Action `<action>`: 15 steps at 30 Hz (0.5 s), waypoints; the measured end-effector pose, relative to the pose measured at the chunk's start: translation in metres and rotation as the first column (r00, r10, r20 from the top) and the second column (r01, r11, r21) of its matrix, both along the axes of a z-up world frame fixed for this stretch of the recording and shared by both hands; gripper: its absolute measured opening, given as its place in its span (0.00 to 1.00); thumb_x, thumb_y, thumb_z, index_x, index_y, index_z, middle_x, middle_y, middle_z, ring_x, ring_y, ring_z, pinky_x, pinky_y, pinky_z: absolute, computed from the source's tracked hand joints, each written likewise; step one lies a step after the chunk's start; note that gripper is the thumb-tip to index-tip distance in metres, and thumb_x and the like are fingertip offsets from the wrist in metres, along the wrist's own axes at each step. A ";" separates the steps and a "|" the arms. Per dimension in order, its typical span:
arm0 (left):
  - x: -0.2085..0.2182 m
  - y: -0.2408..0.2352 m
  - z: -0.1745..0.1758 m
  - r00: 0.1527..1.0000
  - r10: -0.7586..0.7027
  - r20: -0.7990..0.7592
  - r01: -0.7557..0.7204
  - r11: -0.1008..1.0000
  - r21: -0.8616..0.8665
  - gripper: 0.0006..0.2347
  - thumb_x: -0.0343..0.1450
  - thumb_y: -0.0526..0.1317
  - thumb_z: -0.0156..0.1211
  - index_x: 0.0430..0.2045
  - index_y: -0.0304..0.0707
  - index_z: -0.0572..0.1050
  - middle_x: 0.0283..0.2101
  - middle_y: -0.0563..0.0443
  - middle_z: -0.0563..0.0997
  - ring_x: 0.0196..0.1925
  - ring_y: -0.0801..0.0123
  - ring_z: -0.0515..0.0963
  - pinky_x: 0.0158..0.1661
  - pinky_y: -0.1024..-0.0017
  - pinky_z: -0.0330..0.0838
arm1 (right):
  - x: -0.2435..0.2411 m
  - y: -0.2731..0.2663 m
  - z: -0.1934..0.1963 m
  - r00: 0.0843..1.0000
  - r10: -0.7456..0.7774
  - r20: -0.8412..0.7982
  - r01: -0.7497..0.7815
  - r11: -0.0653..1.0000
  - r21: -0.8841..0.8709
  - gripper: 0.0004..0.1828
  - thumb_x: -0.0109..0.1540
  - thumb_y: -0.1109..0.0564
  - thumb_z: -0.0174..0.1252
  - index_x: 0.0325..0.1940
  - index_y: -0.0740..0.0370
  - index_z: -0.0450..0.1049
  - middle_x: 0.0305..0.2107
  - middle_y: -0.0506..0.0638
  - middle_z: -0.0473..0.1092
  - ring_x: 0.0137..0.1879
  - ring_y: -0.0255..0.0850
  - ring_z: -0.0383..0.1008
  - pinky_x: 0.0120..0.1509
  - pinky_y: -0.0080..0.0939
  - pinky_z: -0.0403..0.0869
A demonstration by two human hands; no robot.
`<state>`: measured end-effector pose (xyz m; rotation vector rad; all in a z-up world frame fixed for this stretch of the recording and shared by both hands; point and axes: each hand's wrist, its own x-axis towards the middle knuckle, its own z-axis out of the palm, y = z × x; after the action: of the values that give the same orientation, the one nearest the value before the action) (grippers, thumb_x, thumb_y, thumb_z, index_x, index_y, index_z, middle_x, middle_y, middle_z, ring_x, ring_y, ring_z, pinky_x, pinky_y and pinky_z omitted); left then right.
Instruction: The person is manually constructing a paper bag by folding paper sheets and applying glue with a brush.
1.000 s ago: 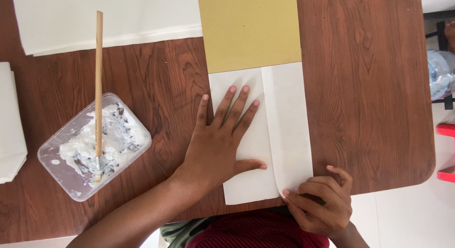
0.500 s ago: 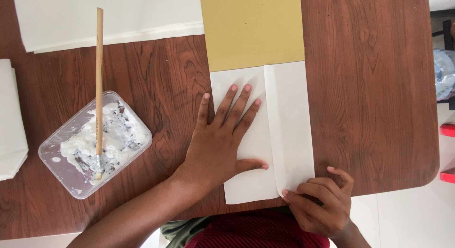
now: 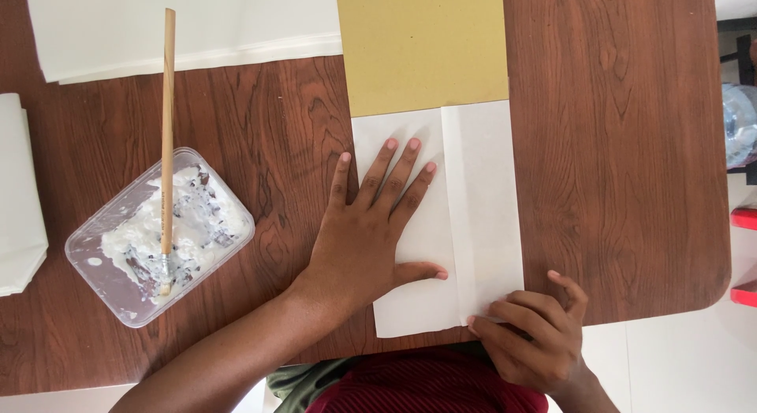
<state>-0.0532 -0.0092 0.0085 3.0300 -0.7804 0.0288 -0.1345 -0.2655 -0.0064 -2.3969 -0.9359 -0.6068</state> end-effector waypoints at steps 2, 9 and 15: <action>0.000 0.000 0.000 1.000 -0.001 0.000 0.001 1.000 -0.007 0.53 0.62 0.84 0.37 0.77 0.47 0.47 0.80 0.49 0.43 0.82 0.57 0.40 0.73 0.40 0.40 | 0.001 0.001 0.002 1.000 0.011 -0.001 -0.011 1.000 -0.003 0.06 0.60 0.56 0.63 0.34 0.42 0.80 0.34 0.36 0.72 0.38 0.35 0.74 0.69 0.61 0.57; 0.000 0.000 0.000 1.000 -0.001 0.004 0.001 1.000 -0.014 0.53 0.62 0.84 0.37 0.77 0.47 0.47 0.80 0.49 0.43 0.82 0.57 0.40 0.74 0.40 0.39 | 0.004 0.003 0.007 0.999 0.038 -0.037 -0.038 0.999 -0.006 0.06 0.61 0.58 0.61 0.33 0.44 0.78 0.38 0.39 0.76 0.45 0.38 0.77 0.74 0.68 0.52; -0.001 0.000 0.000 1.000 0.001 0.009 -0.001 1.000 -0.012 0.53 0.62 0.84 0.36 0.77 0.47 0.48 0.80 0.49 0.43 0.82 0.57 0.40 0.74 0.40 0.39 | 0.003 0.002 0.008 0.997 0.062 -0.037 -0.062 0.998 0.015 0.07 0.59 0.58 0.59 0.35 0.45 0.80 0.38 0.40 0.76 0.44 0.39 0.77 0.75 0.69 0.50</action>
<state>-0.0537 -0.0091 0.0083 3.0205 -0.7770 0.0472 -0.1318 -0.2638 0.0020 -2.3498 -0.9830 -0.5419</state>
